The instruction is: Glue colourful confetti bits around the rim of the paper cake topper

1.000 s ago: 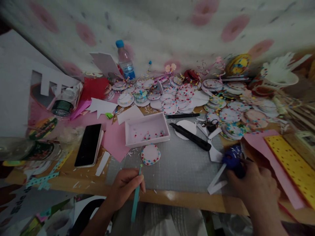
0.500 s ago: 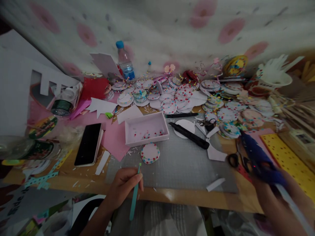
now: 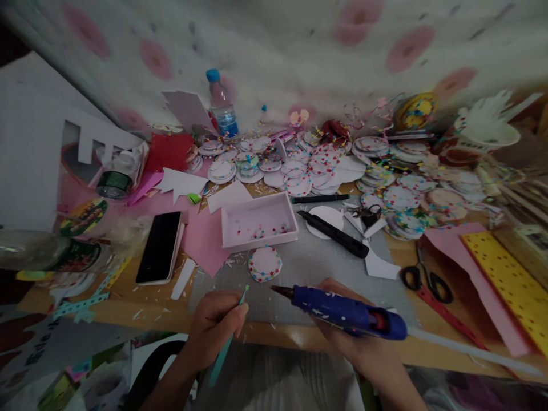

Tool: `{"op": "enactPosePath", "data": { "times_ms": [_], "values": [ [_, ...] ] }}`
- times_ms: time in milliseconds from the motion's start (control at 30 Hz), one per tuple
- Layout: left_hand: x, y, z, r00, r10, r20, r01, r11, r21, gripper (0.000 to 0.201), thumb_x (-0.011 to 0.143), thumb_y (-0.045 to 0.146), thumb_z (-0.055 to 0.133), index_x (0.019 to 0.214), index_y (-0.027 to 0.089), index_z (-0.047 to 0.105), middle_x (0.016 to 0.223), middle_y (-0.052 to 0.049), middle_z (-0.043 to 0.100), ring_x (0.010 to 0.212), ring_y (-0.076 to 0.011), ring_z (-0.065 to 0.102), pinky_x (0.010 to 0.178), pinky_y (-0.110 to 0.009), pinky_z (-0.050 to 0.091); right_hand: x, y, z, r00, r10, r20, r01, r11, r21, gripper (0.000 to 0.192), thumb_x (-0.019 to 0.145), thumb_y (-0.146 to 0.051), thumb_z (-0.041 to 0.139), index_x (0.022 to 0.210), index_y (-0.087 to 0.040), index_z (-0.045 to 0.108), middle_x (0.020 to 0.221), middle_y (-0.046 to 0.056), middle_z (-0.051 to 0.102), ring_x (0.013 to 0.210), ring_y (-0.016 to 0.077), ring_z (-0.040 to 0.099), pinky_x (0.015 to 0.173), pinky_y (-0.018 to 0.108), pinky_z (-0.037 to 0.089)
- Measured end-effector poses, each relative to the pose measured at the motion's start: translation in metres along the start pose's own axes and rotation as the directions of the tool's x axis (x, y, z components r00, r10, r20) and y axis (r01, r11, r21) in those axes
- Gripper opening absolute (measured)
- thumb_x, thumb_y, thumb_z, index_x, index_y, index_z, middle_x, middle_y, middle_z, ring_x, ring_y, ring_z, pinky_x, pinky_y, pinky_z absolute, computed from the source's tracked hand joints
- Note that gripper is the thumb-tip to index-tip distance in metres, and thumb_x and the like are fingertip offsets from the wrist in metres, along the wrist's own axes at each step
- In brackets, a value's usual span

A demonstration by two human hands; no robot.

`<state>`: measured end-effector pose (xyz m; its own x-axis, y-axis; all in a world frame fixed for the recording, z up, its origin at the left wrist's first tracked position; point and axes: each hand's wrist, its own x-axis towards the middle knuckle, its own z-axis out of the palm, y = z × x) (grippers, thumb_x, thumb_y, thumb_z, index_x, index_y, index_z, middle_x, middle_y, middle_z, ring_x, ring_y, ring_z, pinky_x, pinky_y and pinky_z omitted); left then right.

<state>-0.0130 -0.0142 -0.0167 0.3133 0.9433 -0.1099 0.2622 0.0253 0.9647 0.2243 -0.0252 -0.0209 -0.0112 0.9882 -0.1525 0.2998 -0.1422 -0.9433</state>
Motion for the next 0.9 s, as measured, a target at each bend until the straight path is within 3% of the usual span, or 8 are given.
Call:
{"op": "enactPosePath", "data": {
  "times_ms": [100,267,633,800,900],
  "values": [
    [0.000,0.003,0.000,0.998,0.065,0.012,-0.065,0.996,0.058,0.045,0.088,0.028,0.042,0.047,0.019,0.025,0.044,0.004,0.031,0.045,-0.0090,0.036,0.050,-0.026,0.026,0.005,-0.015,0.012,0.994,-0.016,0.104,0.017,1.000,-0.010,0.019,0.076,-0.039,0.060,0.065,-0.024,0.058,0.061,0.002,0.056,0.055,0.0180,0.051,0.050,0.030,0.042],
    [0.001,0.007,-0.001,0.988,0.153,0.035,-0.155,0.985,0.075,0.040,0.086,0.021,0.042,0.050,0.020,0.023,0.046,0.004,0.028,0.045,-0.0093,0.033,0.050,-0.028,0.024,0.007,-0.021,0.014,0.983,0.023,0.180,-0.016,0.999,-0.042,0.017,0.073,-0.034,0.061,0.062,-0.024,0.054,0.059,0.000,0.053,0.055,0.0163,0.048,0.050,0.028,0.037],
    [0.002,0.009,-0.003,0.984,0.173,0.046,-0.175,0.983,0.055,0.039,0.085,0.016,0.042,0.054,0.020,0.020,0.048,0.005,0.025,0.046,-0.0094,0.030,0.051,-0.028,0.022,0.003,-0.015,0.017,0.987,0.062,0.151,-0.061,0.998,-0.012,0.015,0.072,-0.032,0.061,0.061,-0.024,0.054,0.058,0.000,0.052,0.055,0.0169,0.047,0.052,0.029,0.037],
    [0.002,0.010,-0.004,0.983,0.172,0.056,-0.176,0.982,0.074,0.039,0.086,0.016,0.042,0.054,0.020,0.020,0.049,0.005,0.025,0.047,-0.0093,0.030,0.051,-0.028,0.023,0.002,-0.011,0.016,0.998,0.025,0.052,-0.023,0.999,-0.033,0.020,0.071,-0.031,0.064,0.056,-0.025,0.053,0.058,0.002,0.057,0.054,0.0179,0.050,0.050,0.030,0.042],
    [0.002,0.010,-0.003,0.982,0.182,0.051,-0.186,0.980,0.077,0.039,0.085,0.016,0.042,0.054,0.020,0.019,0.049,0.005,0.024,0.047,-0.0091,0.030,0.051,-0.028,0.023,0.002,-0.008,0.015,0.997,-0.010,0.076,0.015,0.998,-0.065,0.020,0.070,-0.031,0.064,0.056,-0.025,0.052,0.055,0.001,0.055,0.051,0.0170,0.050,0.047,0.028,0.042]
  ]
}}
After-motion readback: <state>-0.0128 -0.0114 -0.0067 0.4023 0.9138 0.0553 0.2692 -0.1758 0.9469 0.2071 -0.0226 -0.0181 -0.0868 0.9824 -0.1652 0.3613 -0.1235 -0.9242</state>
